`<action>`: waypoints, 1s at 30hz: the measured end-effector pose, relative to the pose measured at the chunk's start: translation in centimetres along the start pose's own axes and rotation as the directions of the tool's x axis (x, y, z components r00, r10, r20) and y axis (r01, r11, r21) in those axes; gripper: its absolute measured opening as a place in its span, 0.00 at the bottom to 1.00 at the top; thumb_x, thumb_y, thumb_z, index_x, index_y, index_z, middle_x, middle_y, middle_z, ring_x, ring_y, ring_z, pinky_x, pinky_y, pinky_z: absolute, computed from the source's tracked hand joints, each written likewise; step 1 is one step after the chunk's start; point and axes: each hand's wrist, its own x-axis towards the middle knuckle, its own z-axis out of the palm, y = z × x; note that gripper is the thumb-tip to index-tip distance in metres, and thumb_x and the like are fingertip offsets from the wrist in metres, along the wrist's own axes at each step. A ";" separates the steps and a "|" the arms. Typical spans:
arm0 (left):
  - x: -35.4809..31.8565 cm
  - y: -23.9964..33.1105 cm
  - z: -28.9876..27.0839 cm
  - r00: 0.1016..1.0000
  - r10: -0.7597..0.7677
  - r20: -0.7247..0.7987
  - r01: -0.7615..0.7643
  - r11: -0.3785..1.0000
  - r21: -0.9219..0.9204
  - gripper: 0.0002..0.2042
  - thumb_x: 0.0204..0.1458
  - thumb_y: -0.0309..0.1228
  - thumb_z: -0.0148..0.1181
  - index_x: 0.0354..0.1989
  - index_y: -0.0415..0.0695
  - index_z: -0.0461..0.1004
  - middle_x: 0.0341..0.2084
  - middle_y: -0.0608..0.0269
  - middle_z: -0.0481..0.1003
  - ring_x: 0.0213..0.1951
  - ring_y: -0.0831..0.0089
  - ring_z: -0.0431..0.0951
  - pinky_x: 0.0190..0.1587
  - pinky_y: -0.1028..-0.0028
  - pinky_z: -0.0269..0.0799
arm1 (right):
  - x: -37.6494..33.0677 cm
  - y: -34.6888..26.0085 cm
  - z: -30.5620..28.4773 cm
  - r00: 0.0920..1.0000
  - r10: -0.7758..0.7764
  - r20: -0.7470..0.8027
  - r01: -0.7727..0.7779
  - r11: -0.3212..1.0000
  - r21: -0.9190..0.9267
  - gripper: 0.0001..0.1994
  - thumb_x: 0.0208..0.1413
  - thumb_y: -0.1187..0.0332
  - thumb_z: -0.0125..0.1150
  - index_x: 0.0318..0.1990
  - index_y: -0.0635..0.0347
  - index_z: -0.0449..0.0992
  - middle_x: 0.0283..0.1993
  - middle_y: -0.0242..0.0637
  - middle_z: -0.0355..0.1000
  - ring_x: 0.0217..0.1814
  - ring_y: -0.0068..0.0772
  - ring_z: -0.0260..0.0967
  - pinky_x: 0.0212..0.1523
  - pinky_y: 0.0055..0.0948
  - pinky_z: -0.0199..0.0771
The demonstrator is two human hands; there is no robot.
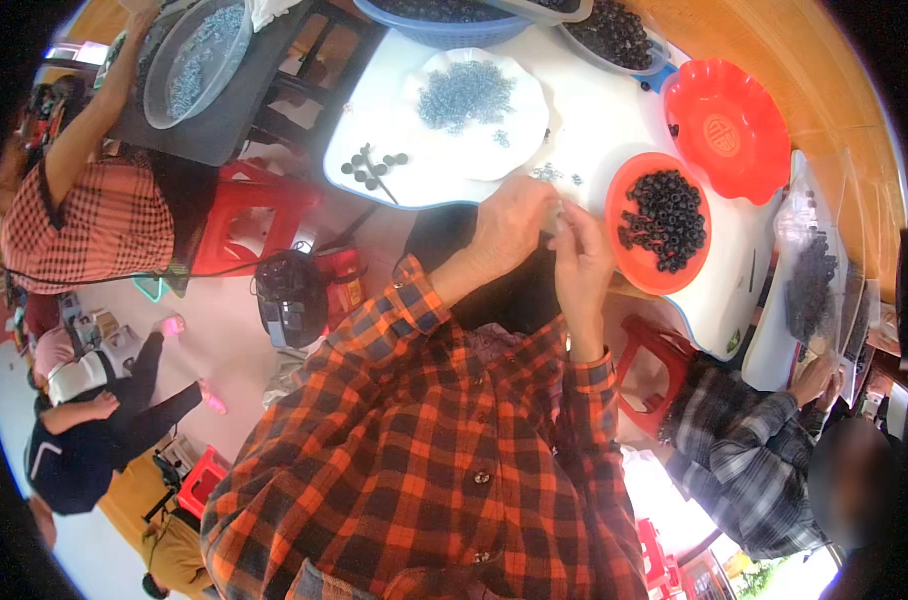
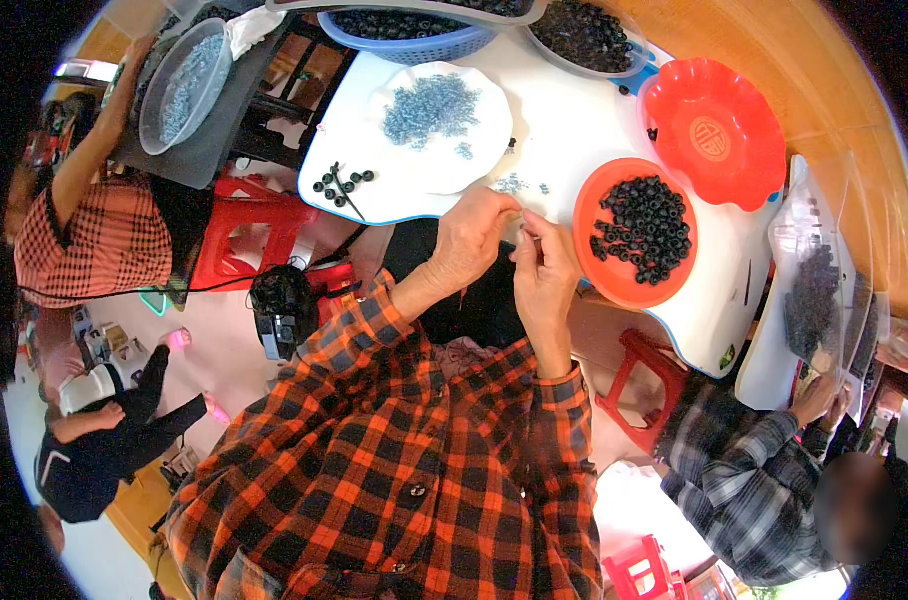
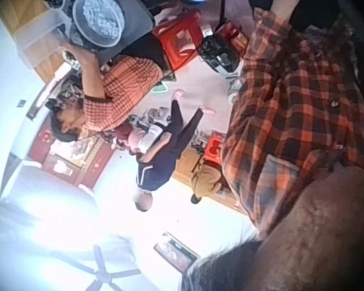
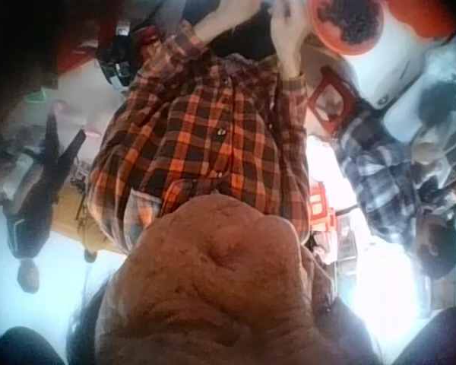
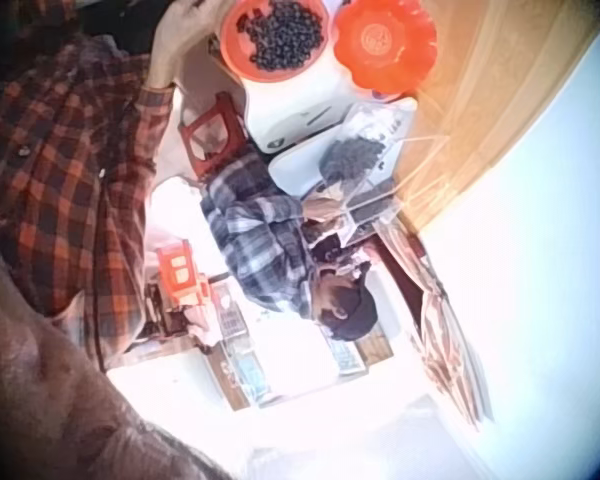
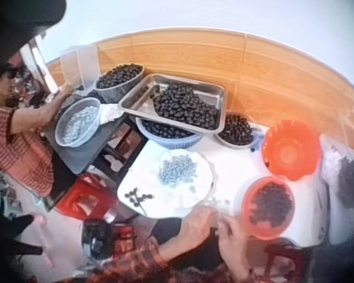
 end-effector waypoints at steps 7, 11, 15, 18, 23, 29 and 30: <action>0.0 -0.1 0.0 0.999 0.052 -0.003 -0.052 0.999 0.005 0.07 0.48 0.23 0.60 0.36 0.44 0.75 0.27 0.56 0.75 0.33 0.54 0.76 0.34 0.60 0.73 | 0.5 1.0 0.8 1.000 0.023 -0.021 -0.021 0.998 0.057 0.09 0.60 0.78 0.57 0.47 0.67 0.75 0.36 0.37 0.73 0.29 0.22 0.73 0.29 0.23 0.73; -0.1 -0.4 -0.2 0.999 0.028 0.019 -0.028 1.000 -0.005 0.08 0.51 0.20 0.59 0.39 0.41 0.77 0.30 0.55 0.77 0.35 0.55 0.78 0.36 0.63 0.74 | 0.3 1.0 0.8 0.999 0.025 -0.031 -0.024 0.999 0.035 0.08 0.60 0.78 0.58 0.46 0.68 0.75 0.37 0.37 0.74 0.29 0.23 0.73 0.30 0.23 0.74; -0.1 -0.3 -0.4 0.999 -0.031 0.033 0.034 0.997 -0.074 0.08 0.53 0.20 0.57 0.41 0.41 0.77 0.30 0.55 0.77 0.35 0.57 0.79 0.36 0.65 0.75 | 0.2 1.0 0.4 0.999 0.009 -0.044 -0.012 0.997 -0.080 0.10 0.60 0.79 0.57 0.48 0.68 0.75 0.37 0.36 0.74 0.29 0.21 0.71 0.31 0.22 0.74; 0.1 0.0 -0.7 0.998 -0.053 0.046 0.058 0.992 -0.109 0.09 0.55 0.20 0.55 0.42 0.41 0.77 0.31 0.54 0.77 0.35 0.58 0.79 0.36 0.66 0.75 | 0.2 0.4 0.5 0.999 0.012 -0.036 -0.014 0.998 -0.058 0.12 0.60 0.79 0.56 0.50 0.69 0.75 0.37 0.36 0.74 0.29 0.20 0.70 0.33 0.21 0.73; 0.3 -0.2 -0.9 1.000 -0.001 0.026 0.003 0.996 -0.084 0.08 0.56 0.21 0.55 0.43 0.41 0.76 0.31 0.54 0.76 0.31 0.62 0.79 0.33 0.68 0.74 | 0.4 0.3 0.6 1.000 -0.002 -0.025 0.001 1.000 -0.018 0.12 0.60 0.78 0.56 0.51 0.68 0.76 0.38 0.35 0.74 0.29 0.20 0.70 0.33 0.21 0.72; 0.2 0.1 -1.9 0.997 -0.072 0.026 0.074 0.988 -0.133 0.07 0.57 0.21 0.56 0.42 0.39 0.76 0.29 0.56 0.76 0.28 0.67 0.77 0.30 0.71 0.72 | 0.3 0.6 0.4 0.998 0.008 -0.060 -0.009 1.000 -0.012 0.07 0.60 0.77 0.58 0.45 0.68 0.77 0.34 0.35 0.73 0.27 0.21 0.72 0.29 0.20 0.72; 0.1 0.1 -2.1 0.997 -0.074 0.027 0.077 0.988 -0.131 0.07 0.57 0.21 0.56 0.42 0.39 0.76 0.29 0.56 0.76 0.28 0.67 0.77 0.30 0.71 0.72 | 0.3 0.7 0.4 0.998 0.006 -0.062 -0.007 1.000 -0.019 0.07 0.60 0.77 0.58 0.45 0.68 0.77 0.33 0.35 0.73 0.27 0.20 0.72 0.29 0.20 0.72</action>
